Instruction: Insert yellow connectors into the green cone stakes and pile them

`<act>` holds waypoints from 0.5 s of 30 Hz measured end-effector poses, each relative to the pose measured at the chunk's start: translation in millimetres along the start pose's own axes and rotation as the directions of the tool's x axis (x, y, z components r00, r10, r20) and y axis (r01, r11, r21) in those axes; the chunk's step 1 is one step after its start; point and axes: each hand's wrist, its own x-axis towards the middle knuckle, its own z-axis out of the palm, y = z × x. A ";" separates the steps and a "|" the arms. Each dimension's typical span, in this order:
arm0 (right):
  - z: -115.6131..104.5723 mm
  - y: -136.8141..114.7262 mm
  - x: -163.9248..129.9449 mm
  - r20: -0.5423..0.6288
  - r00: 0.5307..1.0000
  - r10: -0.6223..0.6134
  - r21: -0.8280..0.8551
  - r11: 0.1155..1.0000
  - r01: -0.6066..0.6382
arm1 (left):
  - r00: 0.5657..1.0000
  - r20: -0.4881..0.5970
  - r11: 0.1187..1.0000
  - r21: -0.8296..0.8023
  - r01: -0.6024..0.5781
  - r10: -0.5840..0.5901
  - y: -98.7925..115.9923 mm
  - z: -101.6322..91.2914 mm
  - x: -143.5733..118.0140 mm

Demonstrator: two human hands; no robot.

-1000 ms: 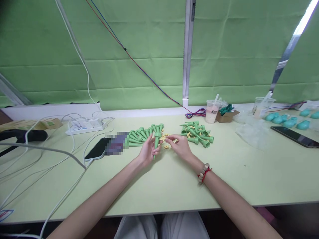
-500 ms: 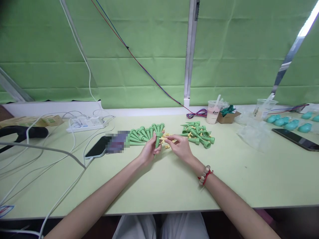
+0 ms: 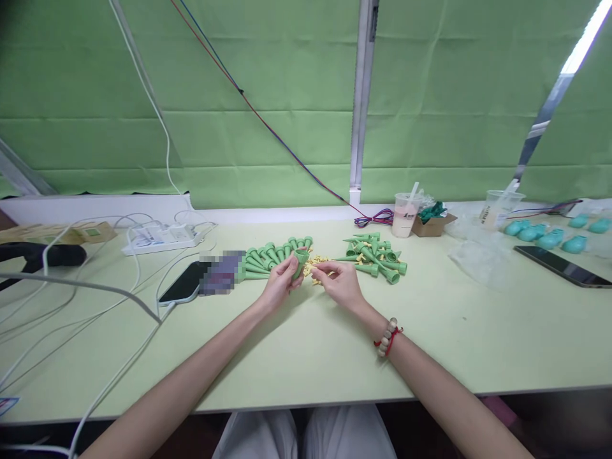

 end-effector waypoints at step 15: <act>7.3 11.1 -4.1 0.220 0.915 0.338 0.277 0.878 -0.391 | 0.999 -0.042 0.988 0.155 -0.020 0.026 1.4 -1.1 -1.4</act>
